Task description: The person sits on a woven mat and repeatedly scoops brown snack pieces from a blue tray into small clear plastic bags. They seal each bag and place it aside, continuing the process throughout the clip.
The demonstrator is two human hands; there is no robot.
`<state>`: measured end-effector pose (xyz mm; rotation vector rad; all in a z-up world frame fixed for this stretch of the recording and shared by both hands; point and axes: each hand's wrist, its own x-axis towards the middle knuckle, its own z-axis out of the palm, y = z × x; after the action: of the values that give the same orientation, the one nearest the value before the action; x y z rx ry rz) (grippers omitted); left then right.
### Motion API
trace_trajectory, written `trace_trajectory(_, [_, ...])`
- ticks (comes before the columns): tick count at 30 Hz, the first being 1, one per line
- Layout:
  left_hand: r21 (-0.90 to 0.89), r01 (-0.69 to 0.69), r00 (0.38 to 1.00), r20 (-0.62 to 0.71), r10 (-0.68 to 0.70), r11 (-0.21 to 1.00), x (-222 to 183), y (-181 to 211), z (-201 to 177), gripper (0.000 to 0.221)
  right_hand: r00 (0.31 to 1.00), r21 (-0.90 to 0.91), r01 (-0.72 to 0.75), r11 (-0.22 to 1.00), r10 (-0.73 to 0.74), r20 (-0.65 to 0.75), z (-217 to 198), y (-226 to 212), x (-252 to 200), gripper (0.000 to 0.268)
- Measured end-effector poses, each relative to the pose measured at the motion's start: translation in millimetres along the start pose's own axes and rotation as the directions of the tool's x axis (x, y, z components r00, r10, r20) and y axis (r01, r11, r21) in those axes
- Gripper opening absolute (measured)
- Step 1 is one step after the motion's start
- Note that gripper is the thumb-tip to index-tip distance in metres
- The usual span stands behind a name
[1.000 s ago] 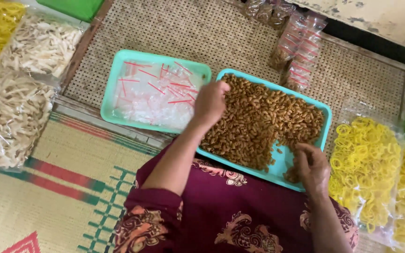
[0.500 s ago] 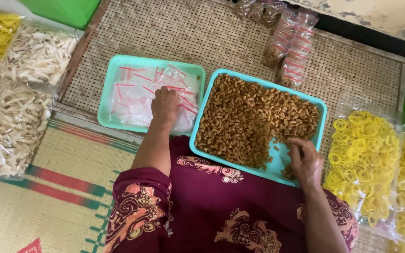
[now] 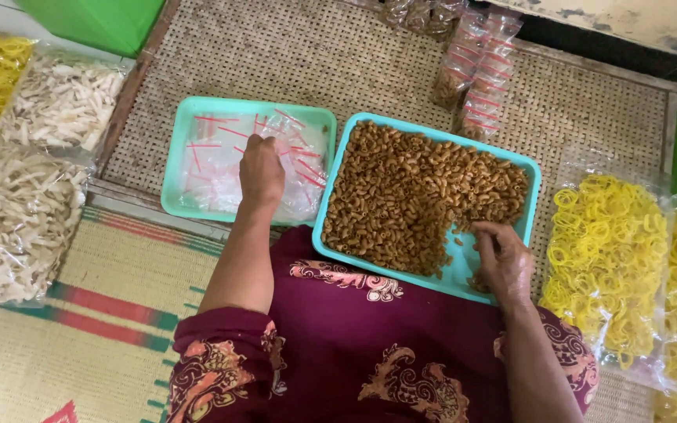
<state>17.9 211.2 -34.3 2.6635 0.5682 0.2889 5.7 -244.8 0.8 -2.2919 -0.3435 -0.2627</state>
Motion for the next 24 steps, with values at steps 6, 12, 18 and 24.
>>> trace_trajectory(6, [-0.413, -0.152, 0.987, -0.104, 0.120, 0.898, -20, 89, -53, 0.009, 1.000, 0.122, -0.003, 0.993, 0.005, -0.016, 3, -10, 0, 0.015])
trace_trajectory(12, [-0.103, -0.065, 0.997, -0.040, 0.061, 0.993, 7, 39, -13, 0.006, 0.999, 0.108, -0.024, 0.994, 0.027, -0.025, -6, -17, -1, 0.013])
trace_trajectory(18, [0.294, -0.034, 0.999, 0.034, 0.025, 0.955, 12, -2, -6, 0.019, 0.999, 0.120, -0.040, 0.992, 0.039, 0.015, 4, -3, 2, 0.016])
trace_trajectory(24, [0.360, -0.086, 0.993, -0.044, 0.109, 0.929, 22, -14, 15, 0.011, 0.998, 0.112, -0.062, 0.992, 0.057, 0.041, 6, 2, 3, 0.017])
